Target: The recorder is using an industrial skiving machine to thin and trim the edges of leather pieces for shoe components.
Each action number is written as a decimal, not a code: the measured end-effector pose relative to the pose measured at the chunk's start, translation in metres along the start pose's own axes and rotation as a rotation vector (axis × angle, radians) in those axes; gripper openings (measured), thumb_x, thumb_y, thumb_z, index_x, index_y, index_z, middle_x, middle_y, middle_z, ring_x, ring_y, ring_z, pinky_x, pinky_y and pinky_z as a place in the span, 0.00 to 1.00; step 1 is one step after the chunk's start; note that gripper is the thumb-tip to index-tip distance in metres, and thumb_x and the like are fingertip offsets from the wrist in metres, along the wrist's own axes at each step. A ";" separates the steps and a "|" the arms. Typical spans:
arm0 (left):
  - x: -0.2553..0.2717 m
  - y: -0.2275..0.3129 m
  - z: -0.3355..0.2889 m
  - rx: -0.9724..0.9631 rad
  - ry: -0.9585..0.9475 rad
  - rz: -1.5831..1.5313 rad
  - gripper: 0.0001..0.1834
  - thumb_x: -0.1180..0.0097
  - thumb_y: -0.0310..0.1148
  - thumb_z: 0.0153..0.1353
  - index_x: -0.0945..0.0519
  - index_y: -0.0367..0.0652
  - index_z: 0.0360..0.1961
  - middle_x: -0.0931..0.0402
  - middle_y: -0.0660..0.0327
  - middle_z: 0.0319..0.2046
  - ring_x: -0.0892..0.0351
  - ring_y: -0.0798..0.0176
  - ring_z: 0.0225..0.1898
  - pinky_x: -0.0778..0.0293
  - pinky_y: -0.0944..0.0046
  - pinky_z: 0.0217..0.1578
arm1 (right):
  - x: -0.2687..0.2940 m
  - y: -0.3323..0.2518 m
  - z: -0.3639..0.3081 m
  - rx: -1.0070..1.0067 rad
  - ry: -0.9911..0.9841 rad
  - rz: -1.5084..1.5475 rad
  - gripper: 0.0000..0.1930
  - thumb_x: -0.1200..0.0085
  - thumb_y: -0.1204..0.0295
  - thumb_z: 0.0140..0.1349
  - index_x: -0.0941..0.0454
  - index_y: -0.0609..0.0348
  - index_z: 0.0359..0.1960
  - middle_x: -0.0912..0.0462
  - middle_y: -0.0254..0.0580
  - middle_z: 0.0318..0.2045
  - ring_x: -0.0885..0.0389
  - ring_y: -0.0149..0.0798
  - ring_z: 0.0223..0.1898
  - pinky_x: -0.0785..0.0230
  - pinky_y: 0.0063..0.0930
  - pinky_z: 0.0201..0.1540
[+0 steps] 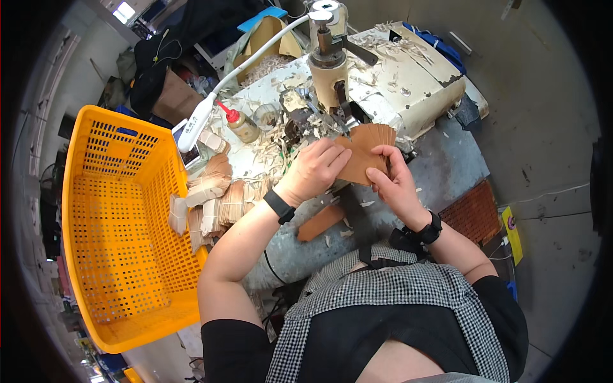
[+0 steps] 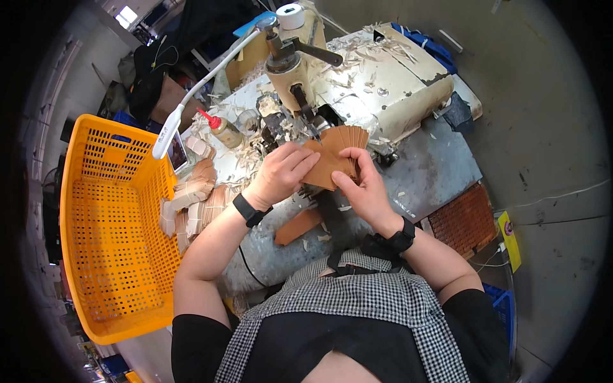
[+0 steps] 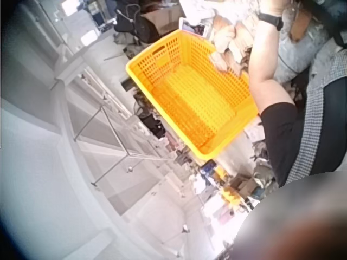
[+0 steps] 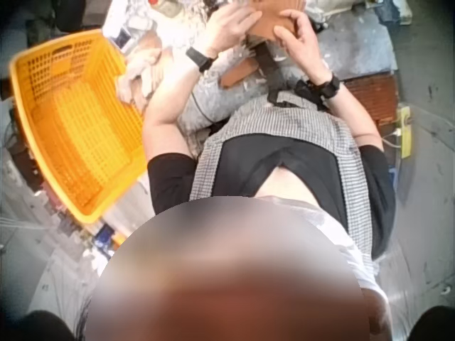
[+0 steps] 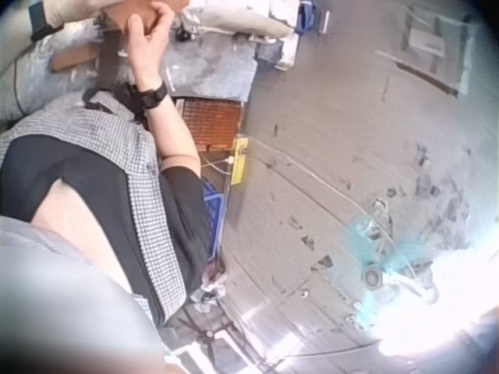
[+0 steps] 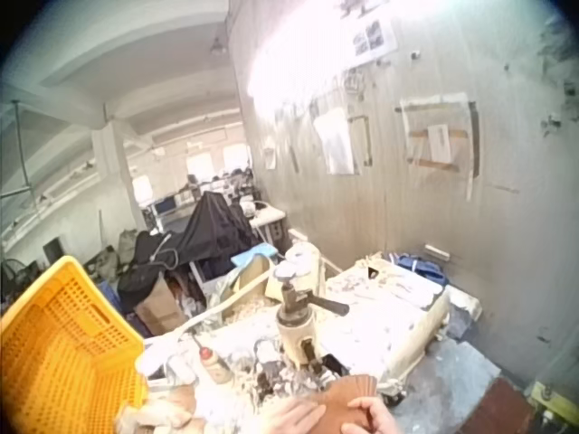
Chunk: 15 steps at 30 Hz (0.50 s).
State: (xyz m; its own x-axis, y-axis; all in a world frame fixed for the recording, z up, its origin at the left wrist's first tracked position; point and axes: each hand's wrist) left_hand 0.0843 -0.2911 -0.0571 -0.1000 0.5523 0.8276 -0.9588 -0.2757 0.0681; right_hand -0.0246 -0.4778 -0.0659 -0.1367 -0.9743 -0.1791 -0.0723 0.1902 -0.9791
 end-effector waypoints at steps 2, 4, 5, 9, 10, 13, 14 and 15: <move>0.000 0.000 0.001 -0.001 0.008 0.003 0.25 0.42 0.21 0.36 0.20 0.36 0.43 0.22 0.59 0.37 0.23 0.55 0.38 0.23 0.59 0.40 | 0.000 0.001 0.001 -0.003 0.001 0.007 0.18 0.45 0.72 0.63 0.35 0.53 0.53 0.27 0.28 0.37 0.30 0.19 0.31 0.35 0.14 0.30; 0.000 0.001 0.003 -0.002 0.012 -0.004 0.25 0.42 0.21 0.36 0.20 0.36 0.43 0.22 0.59 0.37 0.23 0.55 0.38 0.23 0.59 0.40 | 0.001 0.001 0.000 -0.008 0.002 0.018 0.18 0.45 0.72 0.63 0.35 0.53 0.53 0.27 0.28 0.37 0.30 0.19 0.32 0.35 0.14 0.30; -0.001 0.002 0.004 -0.003 0.012 0.000 0.25 0.42 0.21 0.36 0.20 0.36 0.43 0.22 0.59 0.37 0.23 0.55 0.38 0.23 0.59 0.40 | 0.001 0.001 0.000 -0.017 0.006 0.027 0.18 0.45 0.72 0.64 0.35 0.53 0.53 0.27 0.28 0.37 0.30 0.19 0.32 0.35 0.14 0.30; -0.002 0.001 0.003 -0.003 0.014 -0.005 0.26 0.41 0.22 0.36 0.20 0.36 0.44 0.22 0.58 0.38 0.23 0.55 0.39 0.23 0.59 0.40 | 0.001 0.002 0.000 -0.003 0.012 0.018 0.17 0.45 0.72 0.64 0.35 0.53 0.53 0.27 0.28 0.37 0.30 0.19 0.32 0.35 0.14 0.31; -0.002 0.001 0.003 0.000 -0.015 -0.004 0.27 0.40 0.23 0.36 0.21 0.36 0.45 0.22 0.57 0.39 0.23 0.54 0.39 0.23 0.59 0.41 | 0.002 0.002 -0.001 -0.003 0.009 0.016 0.17 0.45 0.72 0.64 0.35 0.53 0.53 0.27 0.29 0.37 0.30 0.19 0.31 0.34 0.14 0.30; 0.005 0.005 0.004 0.011 -0.039 -0.129 0.29 0.38 0.25 0.35 0.22 0.35 0.46 0.22 0.55 0.42 0.22 0.53 0.41 0.23 0.57 0.44 | 0.004 0.002 -0.002 0.000 0.004 0.004 0.18 0.45 0.72 0.64 0.35 0.53 0.53 0.26 0.29 0.37 0.30 0.19 0.31 0.34 0.15 0.30; 0.005 0.004 0.003 0.010 -0.039 -0.129 0.29 0.38 0.25 0.35 0.22 0.35 0.46 0.22 0.55 0.42 0.22 0.53 0.41 0.23 0.57 0.44 | 0.005 0.002 -0.002 0.002 0.002 -0.005 0.18 0.45 0.72 0.63 0.35 0.53 0.53 0.26 0.29 0.37 0.30 0.19 0.31 0.34 0.15 0.30; 0.005 0.002 0.001 -0.024 -0.057 -0.113 0.29 0.37 0.27 0.36 0.23 0.35 0.47 0.23 0.55 0.43 0.23 0.53 0.43 0.24 0.58 0.44 | 0.004 0.002 -0.002 0.003 0.002 -0.005 0.18 0.45 0.72 0.63 0.35 0.53 0.53 0.26 0.29 0.37 0.30 0.19 0.31 0.34 0.15 0.30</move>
State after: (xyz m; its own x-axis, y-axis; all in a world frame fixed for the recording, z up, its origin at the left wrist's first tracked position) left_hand 0.0822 -0.2897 -0.0517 0.0241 0.5327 0.8459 -0.9694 -0.1944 0.1501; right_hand -0.0274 -0.4815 -0.0684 -0.1385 -0.9749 -0.1743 -0.0698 0.1852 -0.9802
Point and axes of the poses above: each hand's wrist, its own z-axis towards the middle knuckle, its own x-axis out of the back of the hand, y = z × x
